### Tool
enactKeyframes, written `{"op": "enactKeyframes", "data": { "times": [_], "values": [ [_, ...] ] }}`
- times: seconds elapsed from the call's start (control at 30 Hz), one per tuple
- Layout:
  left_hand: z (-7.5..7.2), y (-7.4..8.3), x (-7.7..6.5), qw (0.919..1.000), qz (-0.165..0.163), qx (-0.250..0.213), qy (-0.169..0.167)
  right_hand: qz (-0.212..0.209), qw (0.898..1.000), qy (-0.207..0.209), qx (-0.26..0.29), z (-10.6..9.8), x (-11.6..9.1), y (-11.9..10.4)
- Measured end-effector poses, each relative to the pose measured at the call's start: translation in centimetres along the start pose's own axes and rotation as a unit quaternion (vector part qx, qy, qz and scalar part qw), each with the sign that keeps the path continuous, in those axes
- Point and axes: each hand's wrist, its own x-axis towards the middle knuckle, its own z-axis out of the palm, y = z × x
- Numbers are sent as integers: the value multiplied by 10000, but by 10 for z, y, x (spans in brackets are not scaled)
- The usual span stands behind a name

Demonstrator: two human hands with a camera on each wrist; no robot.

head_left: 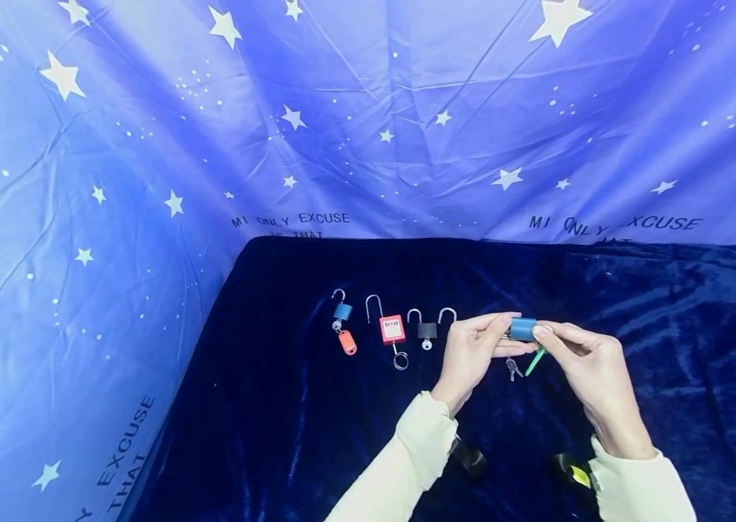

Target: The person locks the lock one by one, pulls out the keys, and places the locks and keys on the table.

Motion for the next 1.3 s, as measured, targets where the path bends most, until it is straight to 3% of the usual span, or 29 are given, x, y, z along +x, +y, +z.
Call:
{"op": "enactKeyframes", "data": {
  "times": [0.1,0.27,0.47,0.7,0.93,1.0,1.17,1.3],
  "values": [
    [3,-10,-1,9997,155,41,181,-197,9996,137,-169,3,-2,-3],
    [7,-8,-1,9984,-24,-330,466,-347,9986,189,-348,5,-3,-6],
    [-1,-3,1,9997,-16,-73,237,-72,9996,-42,-276,5,-3,-6],
    [-9,2,6,9998,-84,-194,66,214,9985,-355,-358,4,-4,-8],
    [-30,-39,19,9999,-52,-111,-82,54,9983,-529,-254,-1,-4,-8],
    [-33,-44,21,9999,-52,-106,-60,-68,9984,-499,-262,-2,-3,-7],
    [-29,-20,16,9999,-82,-120,57,-270,9974,-490,-453,-1,-4,-6],
    [-23,4,10,9990,-309,-220,217,-365,9958,-528,-660,-1,-4,-5]
  ]
}}
